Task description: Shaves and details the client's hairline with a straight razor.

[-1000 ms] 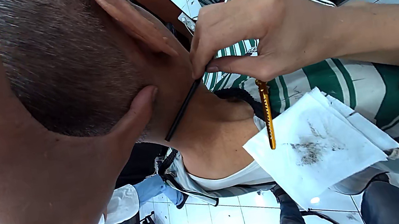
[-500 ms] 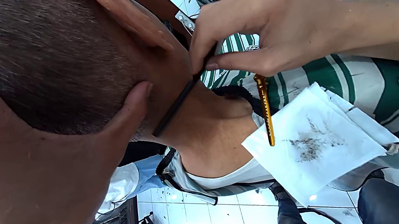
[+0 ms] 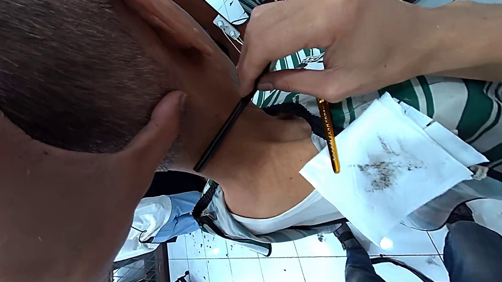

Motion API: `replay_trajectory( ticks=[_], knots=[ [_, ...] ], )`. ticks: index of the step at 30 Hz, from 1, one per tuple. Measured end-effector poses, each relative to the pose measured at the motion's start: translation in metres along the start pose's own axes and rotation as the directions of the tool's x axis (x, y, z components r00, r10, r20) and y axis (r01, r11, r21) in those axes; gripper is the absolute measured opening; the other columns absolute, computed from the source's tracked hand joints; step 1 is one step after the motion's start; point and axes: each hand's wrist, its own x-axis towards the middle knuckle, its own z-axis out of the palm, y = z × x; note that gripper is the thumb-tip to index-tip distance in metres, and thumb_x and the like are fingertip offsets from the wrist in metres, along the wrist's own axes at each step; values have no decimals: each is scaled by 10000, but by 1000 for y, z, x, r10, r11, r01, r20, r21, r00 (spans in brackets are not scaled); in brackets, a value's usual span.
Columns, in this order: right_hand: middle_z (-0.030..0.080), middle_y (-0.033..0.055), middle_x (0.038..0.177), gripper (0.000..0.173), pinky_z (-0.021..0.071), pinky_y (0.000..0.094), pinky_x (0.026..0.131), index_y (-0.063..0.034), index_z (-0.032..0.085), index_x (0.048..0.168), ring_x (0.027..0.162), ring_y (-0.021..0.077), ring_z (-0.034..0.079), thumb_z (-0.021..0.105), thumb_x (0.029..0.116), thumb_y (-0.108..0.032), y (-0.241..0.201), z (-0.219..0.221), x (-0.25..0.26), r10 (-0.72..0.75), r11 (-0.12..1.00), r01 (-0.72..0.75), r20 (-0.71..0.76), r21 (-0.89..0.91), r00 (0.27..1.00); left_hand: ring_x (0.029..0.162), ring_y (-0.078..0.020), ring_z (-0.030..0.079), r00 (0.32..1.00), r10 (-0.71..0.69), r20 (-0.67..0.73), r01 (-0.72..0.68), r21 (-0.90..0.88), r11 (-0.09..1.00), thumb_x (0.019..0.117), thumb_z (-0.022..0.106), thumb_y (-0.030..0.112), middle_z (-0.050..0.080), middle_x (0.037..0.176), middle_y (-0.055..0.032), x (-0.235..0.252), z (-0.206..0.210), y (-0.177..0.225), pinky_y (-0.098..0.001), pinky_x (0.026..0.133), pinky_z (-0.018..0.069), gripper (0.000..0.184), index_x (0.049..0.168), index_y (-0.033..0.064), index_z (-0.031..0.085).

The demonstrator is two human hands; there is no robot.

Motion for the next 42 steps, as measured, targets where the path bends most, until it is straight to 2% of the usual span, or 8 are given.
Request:
replay_trajectory(
  ticks=[6, 10, 15, 17, 20, 24, 31, 42],
  knots=[
    [715, 30, 975, 220, 530, 216, 829, -55, 758, 1054, 958, 88, 653, 559, 965, -36, -7, -4, -12, -28, 999, 30, 110, -12, 994, 1094, -249, 680, 987, 156, -26, -155, 34, 987, 817, 788, 584, 678, 1193, -153, 3, 2, -4, -516, 888, 553, 669, 1295, 140, 643],
    [729, 11, 1041, 180, 585, 218, 889, -58, 745, 1077, 1021, 59, 682, 594, 981, -74, -24, -13, -7, 69, 997, -69, 18, 17, 997, 1070, -141, 679, 968, 247, -39, -250, -104, 963, 825, 820, 497, 703, 1156, -41, 4, 2, -17, -388, 880, 569, 442, 1189, 260, 737],
    [735, 17, 1071, 184, 577, 241, 924, -58, 750, 1107, 1050, 67, 684, 607, 1007, -113, -48, -14, 9, 115, 988, -127, -130, -85, 985, 1114, -129, 663, 963, 226, -148, -259, -270, 927, 861, 807, 455, 692, 1179, -51, -12, 11, -66, -347, 933, 564, 526, 1259, 134, 684],
    [735, 11, 1048, 186, 576, 223, 888, -57, 753, 1100, 1006, 48, 682, 606, 1003, -115, -51, -12, 15, 115, 985, -130, -133, -113, 984, 1129, -126, 660, 956, 264, -128, -290, -259, 921, 873, 790, 469, 694, 1199, -42, -16, 13, -79, -344, 941, 556, 507, 1276, 177, 691],
    [734, 22, 1037, 170, 557, 194, 823, -50, 762, 1083, 955, 33, 668, 627, 997, -108, -52, -11, 20, 70, 980, -93, -133, -178, 989, 1059, -133, 683, 957, 287, -40, -289, -184, 939, 851, 775, 535, 706, 1177, -24, -13, 10, -73, -372, 835, 574, 481, 1258, 286, 715],
    [727, 29, 1030, 172, 539, 170, 765, -49, 765, 1074, 898, 14, 646, 623, 993, -104, -56, -12, 24, 50, 963, -80, -122, -256, 991, 818, -216, 688, 926, 369, -80, -372, -36, 927, 834, 790, 555, 711, 1007, -90, -6, 13, -67, -442, 628, 534, 425, 1129, 254, 737],
    [740, 45, 1040, 174, 567, 204, 841, -39, 762, 1065, 967, 48, 682, 610, 1003, -95, -58, -12, 22, 44, 942, -77, -110, -325, 993, 975, -229, 682, 903, 417, -101, -421, -19, 907, 842, 731, 639, 699, 1128, -68, 1, 20, -73, -488, 755, 533, 465, 1207, 350, 713],
    [732, 64, 1051, 195, 560, 250, 868, -42, 755, 1082, 998, 93, 677, 575, 1015, -75, -56, -9, 17, 55, 937, -70, -51, -342, 997, 1100, -262, 667, 875, 425, -233, -449, -61, 891, 844, 780, 571, 672, 1177, -171, 4, 25, -65, -495, 926, 537, 632, 1252, 103, 659]
  ],
)
